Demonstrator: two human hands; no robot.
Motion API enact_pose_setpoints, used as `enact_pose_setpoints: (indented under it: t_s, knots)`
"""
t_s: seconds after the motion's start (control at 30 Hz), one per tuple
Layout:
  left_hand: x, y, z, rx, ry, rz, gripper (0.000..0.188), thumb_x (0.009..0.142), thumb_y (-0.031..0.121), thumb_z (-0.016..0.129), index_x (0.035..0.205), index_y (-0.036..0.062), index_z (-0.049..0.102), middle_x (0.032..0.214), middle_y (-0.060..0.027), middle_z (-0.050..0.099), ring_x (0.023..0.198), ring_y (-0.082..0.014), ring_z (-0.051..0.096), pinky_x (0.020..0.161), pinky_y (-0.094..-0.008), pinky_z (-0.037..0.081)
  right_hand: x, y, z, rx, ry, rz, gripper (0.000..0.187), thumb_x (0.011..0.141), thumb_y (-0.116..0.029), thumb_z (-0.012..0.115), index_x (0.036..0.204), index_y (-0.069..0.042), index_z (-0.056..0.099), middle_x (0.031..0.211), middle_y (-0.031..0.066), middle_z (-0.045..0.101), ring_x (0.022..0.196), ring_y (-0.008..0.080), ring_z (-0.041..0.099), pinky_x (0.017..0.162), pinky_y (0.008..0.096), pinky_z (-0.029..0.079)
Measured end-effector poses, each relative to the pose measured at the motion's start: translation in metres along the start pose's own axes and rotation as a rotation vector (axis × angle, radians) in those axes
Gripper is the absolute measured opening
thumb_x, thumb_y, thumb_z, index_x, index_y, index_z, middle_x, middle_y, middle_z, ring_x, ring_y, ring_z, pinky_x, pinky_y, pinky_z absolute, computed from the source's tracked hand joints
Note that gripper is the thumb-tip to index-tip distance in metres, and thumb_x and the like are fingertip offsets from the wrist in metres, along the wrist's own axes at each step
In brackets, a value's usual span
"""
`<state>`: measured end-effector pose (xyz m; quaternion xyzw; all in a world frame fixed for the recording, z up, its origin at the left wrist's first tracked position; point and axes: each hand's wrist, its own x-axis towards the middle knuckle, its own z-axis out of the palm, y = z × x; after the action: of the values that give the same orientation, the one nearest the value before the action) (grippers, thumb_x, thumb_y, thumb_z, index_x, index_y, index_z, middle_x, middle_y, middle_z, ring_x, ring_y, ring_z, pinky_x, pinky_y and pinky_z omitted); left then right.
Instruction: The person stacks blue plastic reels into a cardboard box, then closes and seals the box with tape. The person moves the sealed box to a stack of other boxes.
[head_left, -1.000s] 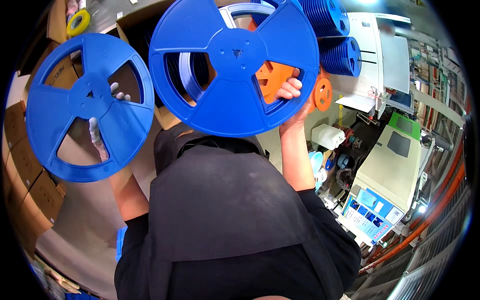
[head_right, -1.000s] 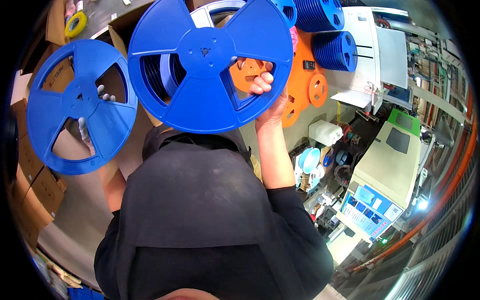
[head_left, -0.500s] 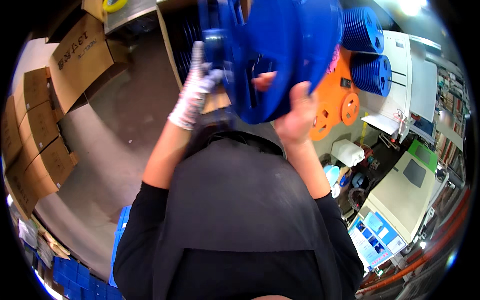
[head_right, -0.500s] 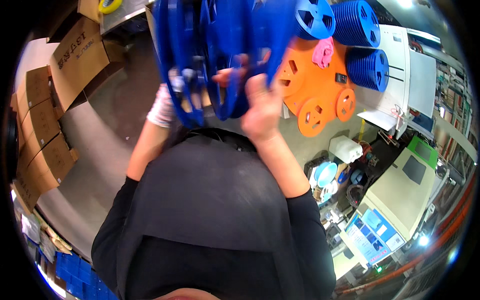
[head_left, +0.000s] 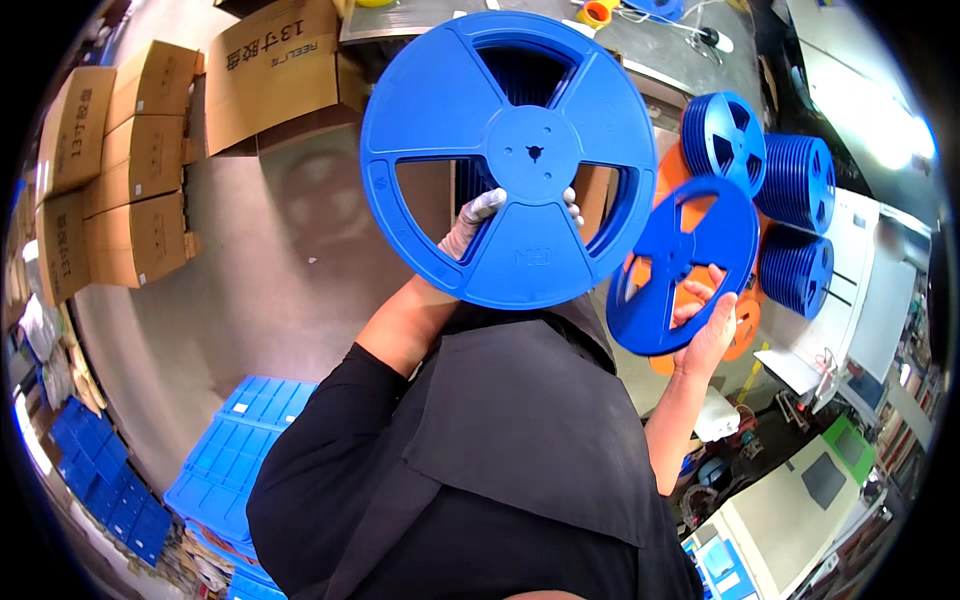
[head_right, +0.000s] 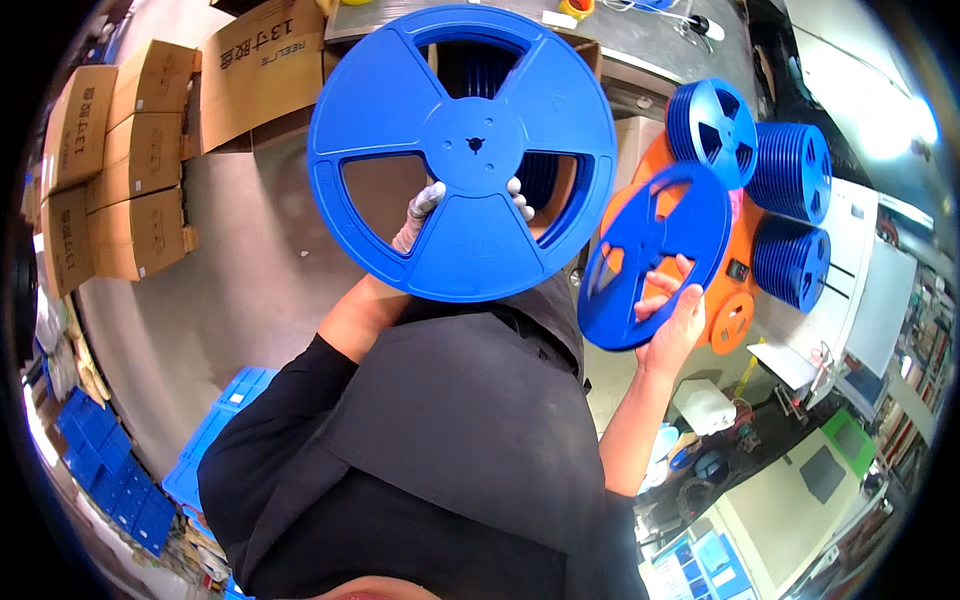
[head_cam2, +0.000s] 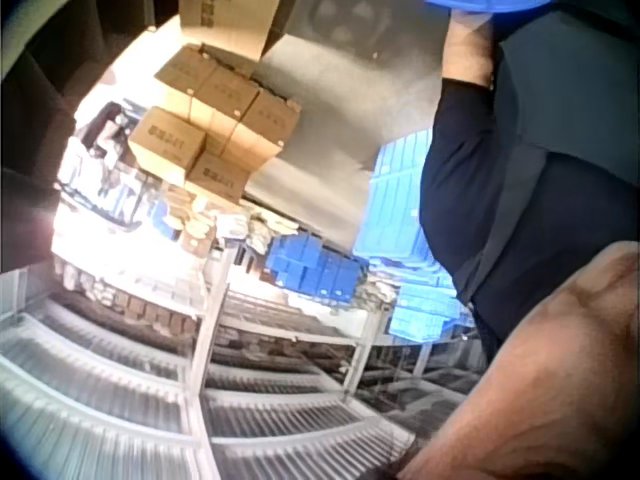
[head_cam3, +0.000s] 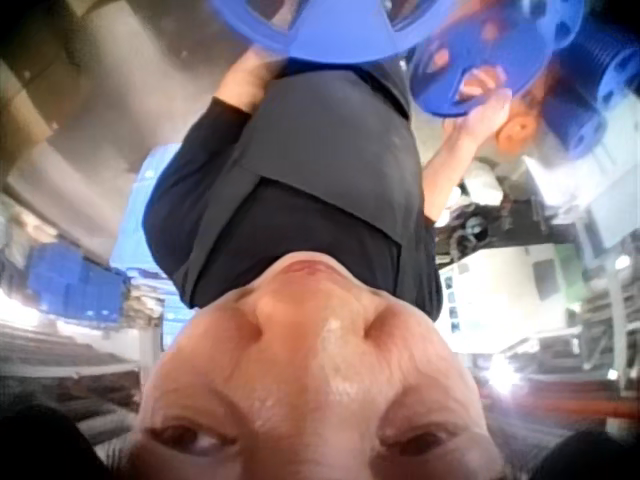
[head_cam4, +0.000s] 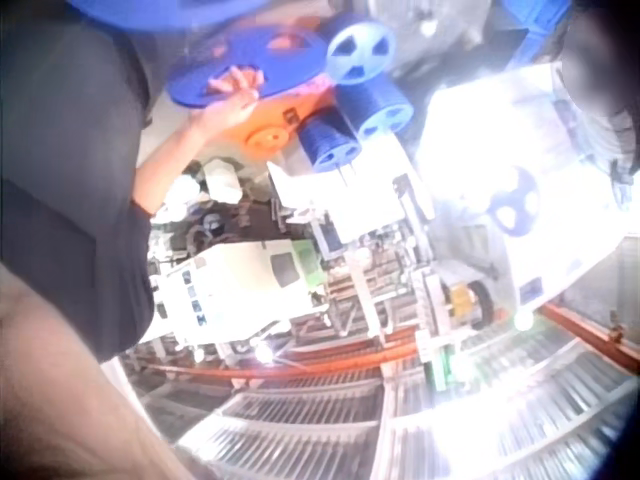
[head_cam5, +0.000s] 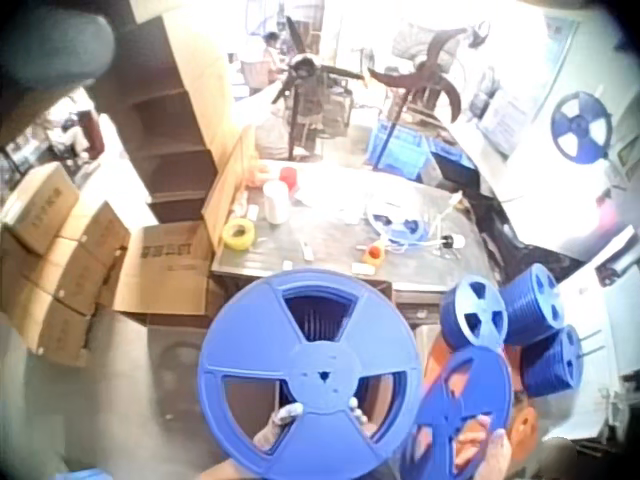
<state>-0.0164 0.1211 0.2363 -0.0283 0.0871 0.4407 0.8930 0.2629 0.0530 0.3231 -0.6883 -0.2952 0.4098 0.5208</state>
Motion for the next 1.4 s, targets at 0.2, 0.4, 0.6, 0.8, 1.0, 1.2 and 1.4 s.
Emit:
enact_pose_setpoints:
  t_s: [0.2, 0.4, 0.6, 0.8, 1.0, 1.2, 1.4]
  knots:
    - [0.015, -0.002, -0.014, -0.175, -0.108, -0.002, 0.077, 0.078, 0.046, 0.066, 0.135, 0.0032, 0.037, 0.116, -0.0135, 0.054, 0.113, -0.0320, 0.054, 0.101, -0.0506, 0.043, 0.000, 0.019, -0.017, -0.035, 0.074, 0.115, 0.060, 0.093, -0.054, 0.043, 0.124, -0.003, 0.049, 0.087, 0.0114, 0.063, 0.053, 0.0150, 0.060, 0.048, 0.0246, 0.047]
    - [0.029, -0.002, -0.020, -0.237, -0.152, 0.017, 0.078, 0.078, 0.051, 0.064, 0.132, -0.0004, 0.040, 0.118, -0.0157, 0.054, 0.118, -0.0346, 0.050, 0.102, -0.0530, 0.040, 0.007, 0.011, -0.035, 0.008, 0.153, 0.163, 0.050, 0.098, -0.046, 0.037, 0.126, -0.006, 0.050, 0.092, 0.0089, 0.058, 0.073, 0.0163, 0.058, 0.064, 0.0297, 0.049]
    - [0.037, 0.004, -0.033, -0.331, -0.206, -0.067, 0.079, 0.077, 0.052, 0.064, 0.131, -0.0003, 0.041, 0.121, -0.0189, 0.054, 0.123, -0.0362, 0.047, 0.100, -0.0566, 0.039, 0.006, 0.005, -0.040, 0.310, 0.158, 0.201, 0.054, 0.099, -0.047, 0.033, 0.130, -0.005, 0.047, 0.079, 0.0018, 0.055, 0.066, 0.0128, 0.051, 0.062, 0.0265, 0.044]
    - [0.027, -0.001, -0.017, -0.149, -0.146, -0.022, 0.081, 0.073, 0.053, 0.068, 0.130, 0.0012, 0.043, 0.114, -0.0149, 0.056, 0.111, -0.0335, 0.055, 0.096, -0.0525, 0.047, 0.006, 0.012, -0.047, 0.391, 0.090, 0.167, 0.056, 0.098, -0.048, 0.035, 0.131, -0.004, 0.044, 0.078, 0.0016, 0.055, 0.064, 0.0121, 0.050, 0.058, 0.0257, 0.042]
    - [0.014, -0.006, -0.005, -0.105, -0.108, -0.083, 0.088, 0.067, 0.043, 0.075, 0.136, 0.0060, 0.036, 0.113, -0.0122, 0.054, 0.109, -0.0310, 0.055, 0.100, -0.0499, 0.045, 0.012, 0.019, -0.053, 0.363, 0.057, 0.152, 0.055, 0.098, -0.047, 0.035, 0.130, -0.004, 0.046, 0.081, 0.0021, 0.056, 0.065, 0.0125, 0.050, 0.059, 0.0255, 0.042]
    - [0.010, -0.010, -0.006, -0.104, -0.082, -0.189, 0.088, 0.067, 0.042, 0.076, 0.138, 0.0090, 0.035, 0.115, -0.0133, 0.055, 0.110, -0.0314, 0.056, 0.098, -0.0498, 0.046, 0.012, 0.016, -0.049, 0.297, 0.184, 0.191, 0.055, 0.099, -0.049, 0.031, 0.128, -0.005, 0.048, 0.076, 0.0027, 0.054, 0.063, 0.0132, 0.050, 0.057, 0.0256, 0.042]
    - [0.018, -0.019, -0.010, -0.172, -0.152, -0.233, 0.086, 0.069, 0.045, 0.075, 0.137, 0.0087, 0.037, 0.115, -0.0133, 0.057, 0.111, -0.0330, 0.056, 0.096, -0.0513, 0.047, 0.010, 0.020, -0.057, 0.342, 0.141, 0.177, 0.054, 0.099, -0.047, 0.032, 0.128, -0.005, 0.048, 0.077, 0.0018, 0.054, 0.065, 0.0124, 0.050, 0.058, 0.0249, 0.042]
